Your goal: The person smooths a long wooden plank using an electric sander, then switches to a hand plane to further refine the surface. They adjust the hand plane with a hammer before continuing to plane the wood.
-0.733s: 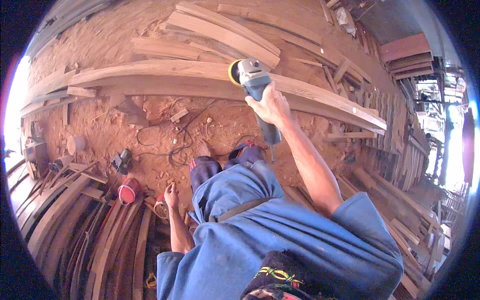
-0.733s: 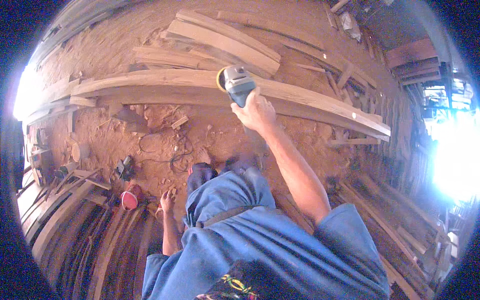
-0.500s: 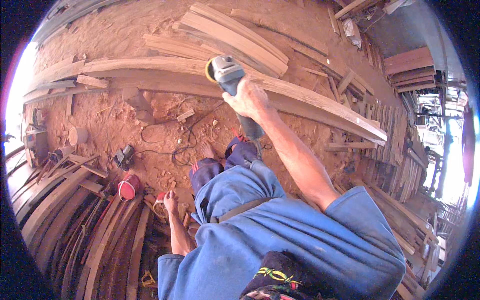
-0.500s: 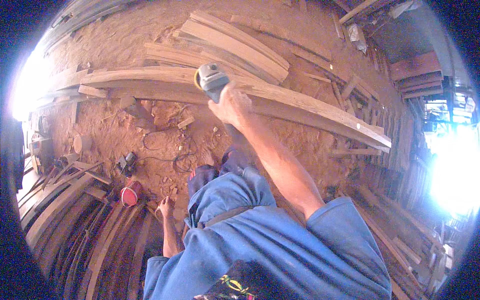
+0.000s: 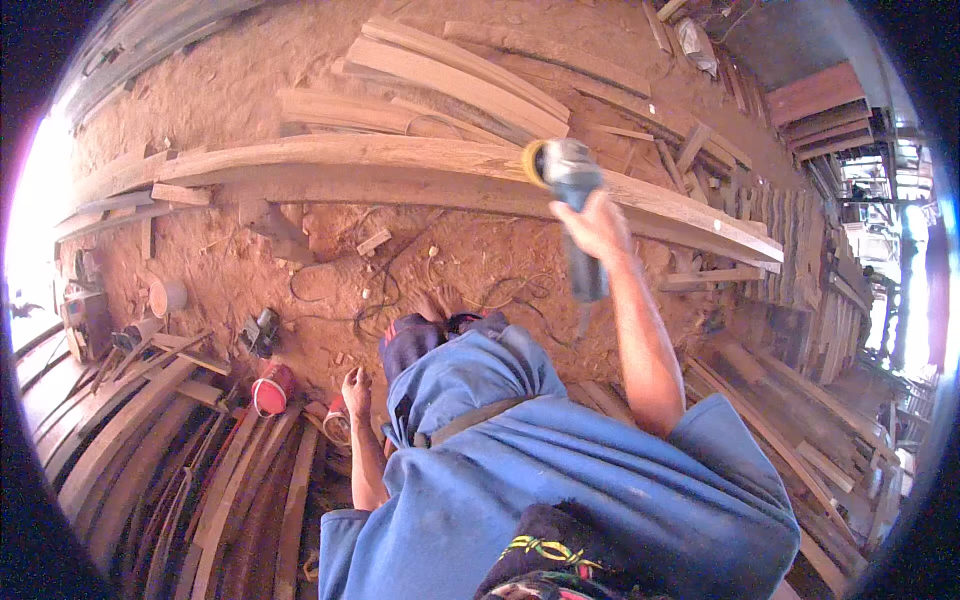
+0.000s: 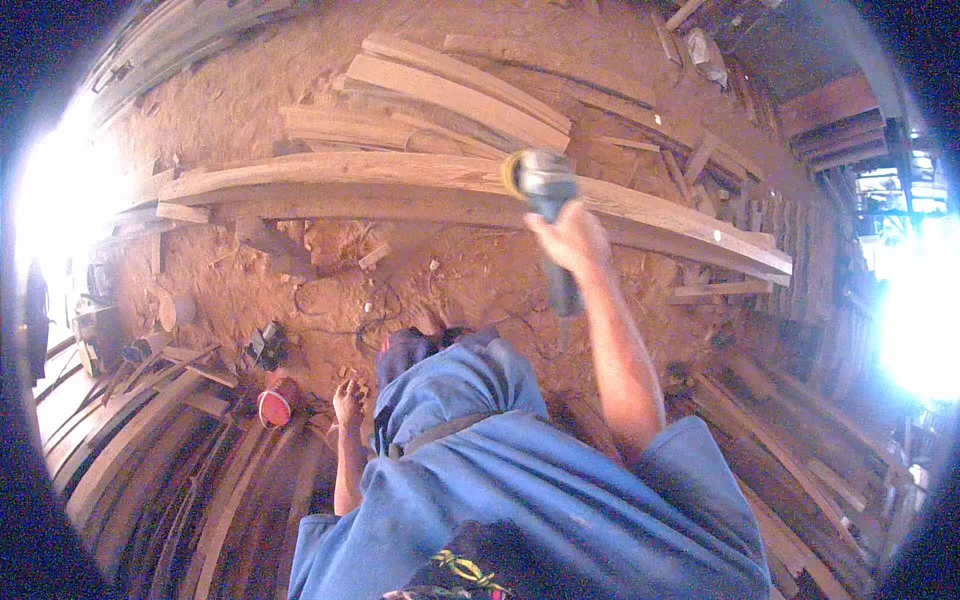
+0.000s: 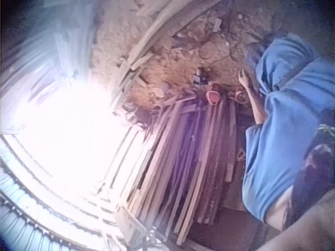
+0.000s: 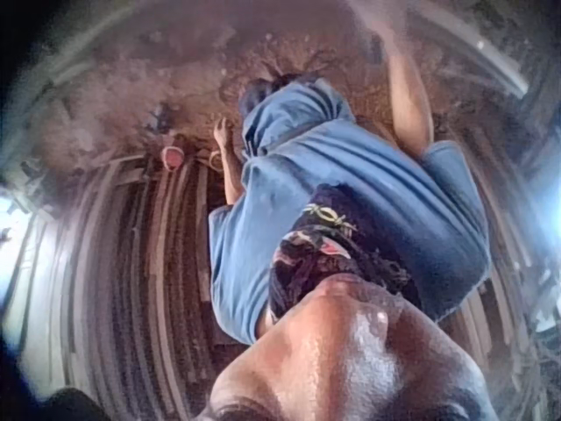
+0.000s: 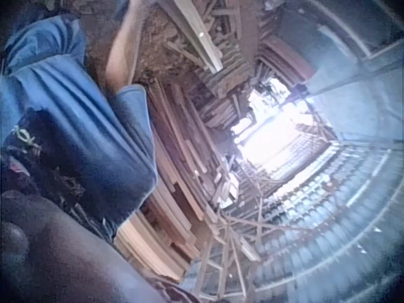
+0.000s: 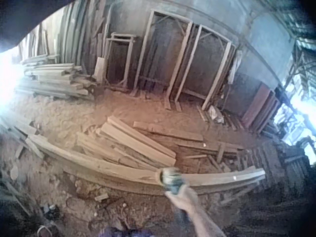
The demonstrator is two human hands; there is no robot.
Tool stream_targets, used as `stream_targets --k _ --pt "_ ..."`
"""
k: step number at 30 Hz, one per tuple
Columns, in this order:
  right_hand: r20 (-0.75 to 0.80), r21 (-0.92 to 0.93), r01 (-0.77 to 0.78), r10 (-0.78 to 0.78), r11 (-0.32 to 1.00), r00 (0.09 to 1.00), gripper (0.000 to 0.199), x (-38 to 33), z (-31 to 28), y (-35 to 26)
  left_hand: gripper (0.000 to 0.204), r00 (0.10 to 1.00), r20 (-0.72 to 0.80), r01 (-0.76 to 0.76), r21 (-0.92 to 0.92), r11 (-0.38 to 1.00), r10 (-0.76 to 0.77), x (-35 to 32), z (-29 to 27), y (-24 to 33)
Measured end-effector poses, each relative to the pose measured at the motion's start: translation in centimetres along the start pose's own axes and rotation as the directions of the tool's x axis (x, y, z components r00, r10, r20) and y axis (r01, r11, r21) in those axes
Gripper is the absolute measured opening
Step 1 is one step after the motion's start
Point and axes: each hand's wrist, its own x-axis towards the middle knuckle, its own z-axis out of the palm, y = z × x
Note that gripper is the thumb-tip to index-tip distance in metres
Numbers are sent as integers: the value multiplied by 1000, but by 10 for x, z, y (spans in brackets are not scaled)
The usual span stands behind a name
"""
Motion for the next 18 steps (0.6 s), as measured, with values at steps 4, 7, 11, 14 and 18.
stream_targets --k 4,7,11,14,18 --pt "-94 98 -213 222 972 971 70 -5 -43 113 47 1000 -19 0 -9 1000 0 -1 3 7" --pt "-102 92 -359 367 929 925 67 3 -50 154 38 999 -1 40 -14 999 -40 1 2 -7" --pt "-120 107 -214 226 971 967 71 10 -37 138 37 999 7 40 249 968 -43 7 -11 -29" --pt "-54 57 -161 164 985 985 70 13 -20 87 45 997 46 -65 285 956 54 15 -25 -31" --pt "-11 19 -105 105 994 994 84 12 7 3 45 1000 18 13 162 987 -16 29 -43 -11"
